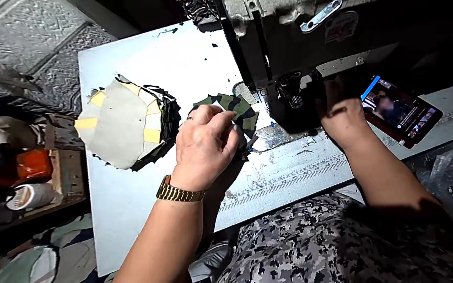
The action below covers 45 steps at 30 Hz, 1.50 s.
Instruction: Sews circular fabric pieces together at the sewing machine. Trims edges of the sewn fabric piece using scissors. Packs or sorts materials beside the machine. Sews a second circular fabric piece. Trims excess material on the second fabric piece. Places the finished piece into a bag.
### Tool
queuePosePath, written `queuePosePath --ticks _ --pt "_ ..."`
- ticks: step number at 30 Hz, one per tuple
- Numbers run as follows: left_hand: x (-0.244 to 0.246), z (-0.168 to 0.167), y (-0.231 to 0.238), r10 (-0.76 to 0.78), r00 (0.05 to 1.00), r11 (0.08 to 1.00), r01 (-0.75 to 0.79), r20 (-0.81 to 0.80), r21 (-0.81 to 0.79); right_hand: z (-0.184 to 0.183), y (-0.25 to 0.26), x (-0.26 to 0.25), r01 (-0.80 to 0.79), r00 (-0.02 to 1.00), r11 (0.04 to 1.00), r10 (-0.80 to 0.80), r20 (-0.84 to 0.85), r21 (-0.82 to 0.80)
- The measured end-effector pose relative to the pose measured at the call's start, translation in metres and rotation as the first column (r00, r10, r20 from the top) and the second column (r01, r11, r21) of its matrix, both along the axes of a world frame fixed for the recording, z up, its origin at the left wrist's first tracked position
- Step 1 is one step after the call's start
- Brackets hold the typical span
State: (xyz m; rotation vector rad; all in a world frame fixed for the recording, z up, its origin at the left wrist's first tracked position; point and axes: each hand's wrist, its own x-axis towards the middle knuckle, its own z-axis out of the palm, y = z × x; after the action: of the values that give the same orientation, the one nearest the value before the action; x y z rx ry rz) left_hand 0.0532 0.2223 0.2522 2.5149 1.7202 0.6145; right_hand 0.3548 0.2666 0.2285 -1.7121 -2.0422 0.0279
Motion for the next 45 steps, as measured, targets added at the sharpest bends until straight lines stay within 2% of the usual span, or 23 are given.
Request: queuePosePath --ticks 4,8,10,12,14,17,19,22,24,26,28,30,32,35,39,45 --pt "-0.008 -0.025 0.009 -0.021 0.995 0.99 0.006 -0.102 -0.14 0.007 -0.001 -0.001 0.018 1.0 0.998 -0.017 0.008 -0.066" --pt "-0.005 -0.029 0.006 0.008 0.986 0.986 -0.036 -0.167 -0.163 0.016 -0.004 -0.001 0.016 0.999 0.99 -0.022 -0.041 -0.142" --pt "-0.003 -0.029 0.003 0.031 0.985 0.986 -0.058 -0.173 -0.155 0.021 -0.006 0.003 -0.001 0.993 0.979 -0.023 -0.117 -0.202" --pt "0.001 -0.029 -0.002 0.059 0.983 0.983 -0.088 -0.175 -0.159 0.028 -0.008 0.009 -0.048 0.963 0.946 -0.041 -0.266 -0.32" --pt "0.006 -0.03 -0.009 0.091 0.98 0.979 -0.12 -0.174 -0.164 0.028 -0.011 0.016 -0.136 0.879 0.892 -0.093 -0.468 -0.432" --pt "0.013 -0.032 -0.023 0.113 0.979 0.977 -0.141 -0.167 -0.163 0.029 -0.032 0.025 -0.311 0.62 0.841 -0.174 -0.765 -0.443" --pt "0.016 -0.031 -0.033 0.136 0.978 0.973 -0.162 -0.156 -0.167 0.029 -0.05 0.035 -0.376 0.529 0.813 -0.205 -0.823 -0.444" --pt "0.017 -0.028 -0.045 0.157 0.98 0.964 -0.18 -0.126 -0.194 0.023 -0.07 0.054 -0.459 0.465 0.753 -0.249 -0.849 -0.472" --pt "0.019 -0.026 -0.052 0.151 0.983 0.962 -0.17 -0.103 -0.212 0.022 -0.083 0.066 -0.448 0.478 0.716 -0.315 -0.82 -0.535" --pt "0.023 -0.023 -0.057 0.148 0.986 0.959 -0.163 -0.078 -0.233 0.023 -0.095 0.077 -0.426 0.538 0.67 -0.352 -0.766 -0.607" --pt "0.027 -0.022 -0.063 0.148 0.986 0.955 -0.162 -0.074 -0.249 0.027 -0.108 0.09 -0.427 0.641 0.62 -0.305 -0.704 -0.658" --pt "0.03 -0.022 -0.068 0.152 0.985 0.956 -0.168 -0.081 -0.239 0.032 -0.117 0.102 -0.502 0.722 0.523 -0.185 -0.667 -0.689" --pt "0.033 -0.024 -0.071 0.164 0.983 0.956 -0.179 -0.084 -0.232 0.033 -0.122 0.108 -0.614 0.704 0.414 -0.097 -0.703 -0.672" --pt "0.038 -0.026 -0.073 0.175 0.98 0.957 -0.191 -0.09 -0.218 0.028 -0.119 0.101 -0.747 0.622 0.302 0.002 -0.783 -0.592" --pt "0.04 -0.027 -0.074 0.177 0.98 0.959 -0.193 -0.095 -0.205 0.025 -0.103 0.077 -0.78 0.6 0.265 0.063 -0.797 -0.566" --pt "0.045 -0.031 -0.077 0.207 0.975 0.958 -0.219 -0.085 -0.186 0.021 -0.079 0.041 -0.796 0.558 0.235 -0.068 -0.827 -0.557"
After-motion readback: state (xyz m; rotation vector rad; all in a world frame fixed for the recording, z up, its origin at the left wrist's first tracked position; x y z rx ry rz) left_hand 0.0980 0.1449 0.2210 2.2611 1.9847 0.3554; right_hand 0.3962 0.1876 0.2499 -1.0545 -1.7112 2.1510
